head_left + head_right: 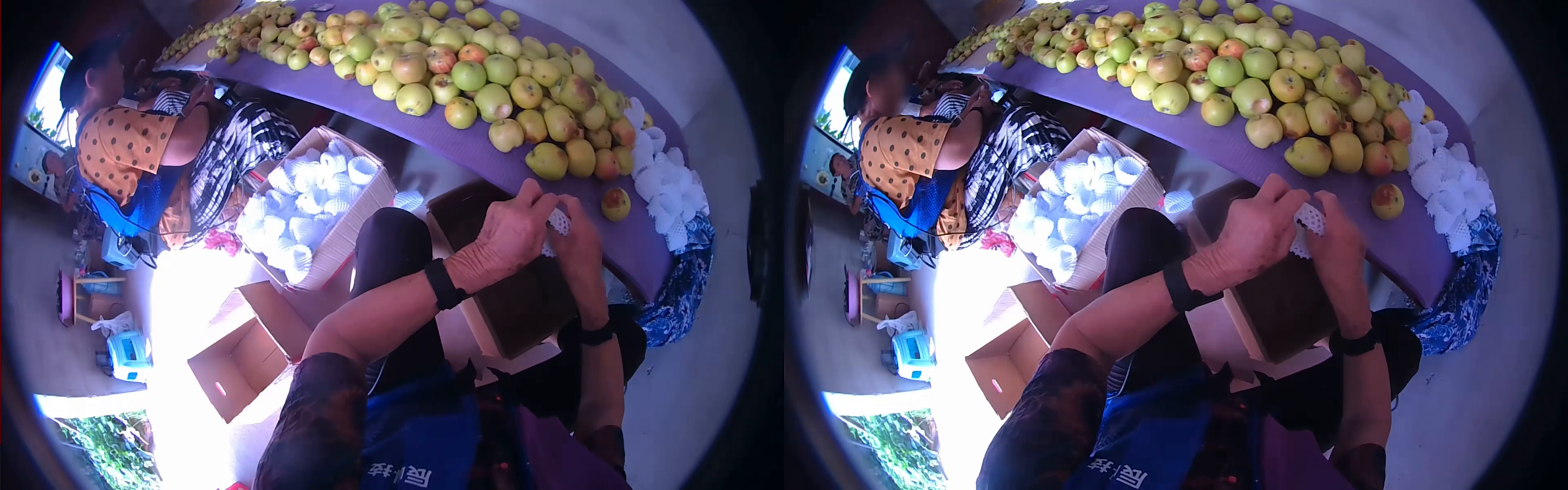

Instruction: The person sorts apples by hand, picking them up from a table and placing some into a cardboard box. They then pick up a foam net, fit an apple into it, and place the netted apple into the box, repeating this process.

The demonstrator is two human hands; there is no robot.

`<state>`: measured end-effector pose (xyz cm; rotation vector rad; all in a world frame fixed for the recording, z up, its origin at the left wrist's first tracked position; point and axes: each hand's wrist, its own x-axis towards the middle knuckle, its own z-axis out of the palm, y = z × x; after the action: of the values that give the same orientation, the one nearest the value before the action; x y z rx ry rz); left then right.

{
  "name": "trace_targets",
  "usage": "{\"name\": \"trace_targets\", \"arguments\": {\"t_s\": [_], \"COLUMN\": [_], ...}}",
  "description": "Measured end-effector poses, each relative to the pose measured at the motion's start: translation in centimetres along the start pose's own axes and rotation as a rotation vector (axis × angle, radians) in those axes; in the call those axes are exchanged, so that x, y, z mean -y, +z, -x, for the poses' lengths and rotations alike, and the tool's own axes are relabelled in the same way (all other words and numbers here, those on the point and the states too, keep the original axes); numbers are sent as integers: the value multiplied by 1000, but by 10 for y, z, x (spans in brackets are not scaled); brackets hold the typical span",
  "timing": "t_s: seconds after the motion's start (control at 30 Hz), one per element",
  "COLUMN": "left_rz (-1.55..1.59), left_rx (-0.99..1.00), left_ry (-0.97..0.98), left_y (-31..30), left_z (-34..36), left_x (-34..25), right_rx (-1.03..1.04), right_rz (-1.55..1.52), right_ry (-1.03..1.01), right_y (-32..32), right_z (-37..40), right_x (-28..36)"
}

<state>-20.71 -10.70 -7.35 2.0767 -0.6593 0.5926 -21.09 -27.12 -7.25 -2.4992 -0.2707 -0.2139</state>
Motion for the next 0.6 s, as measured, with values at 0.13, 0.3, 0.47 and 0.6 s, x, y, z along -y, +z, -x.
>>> {"name": "trace_targets", "arguments": {"t_s": [0.13, 0.3, 0.47, 0.6], "left_rz": [-169, -239, -249, -177], "left_rx": [-12, -43, 142, 204], "left_ry": [79, 184, 38, -57], "left_y": [4, 4, -1, -9], "left_z": [5, 6, 12, 11], "left_x": [0, 4, 22, 26], "right_rx": [-118, 17, 65, 7], "right_rz": [152, -22, -146, 11], "right_ry": [-102, -76, -82, -140], "right_y": [4, 9, 2, -4], "right_z": [2, 3, 2, 5], "right_x": [0, 4, 5, -7]}}
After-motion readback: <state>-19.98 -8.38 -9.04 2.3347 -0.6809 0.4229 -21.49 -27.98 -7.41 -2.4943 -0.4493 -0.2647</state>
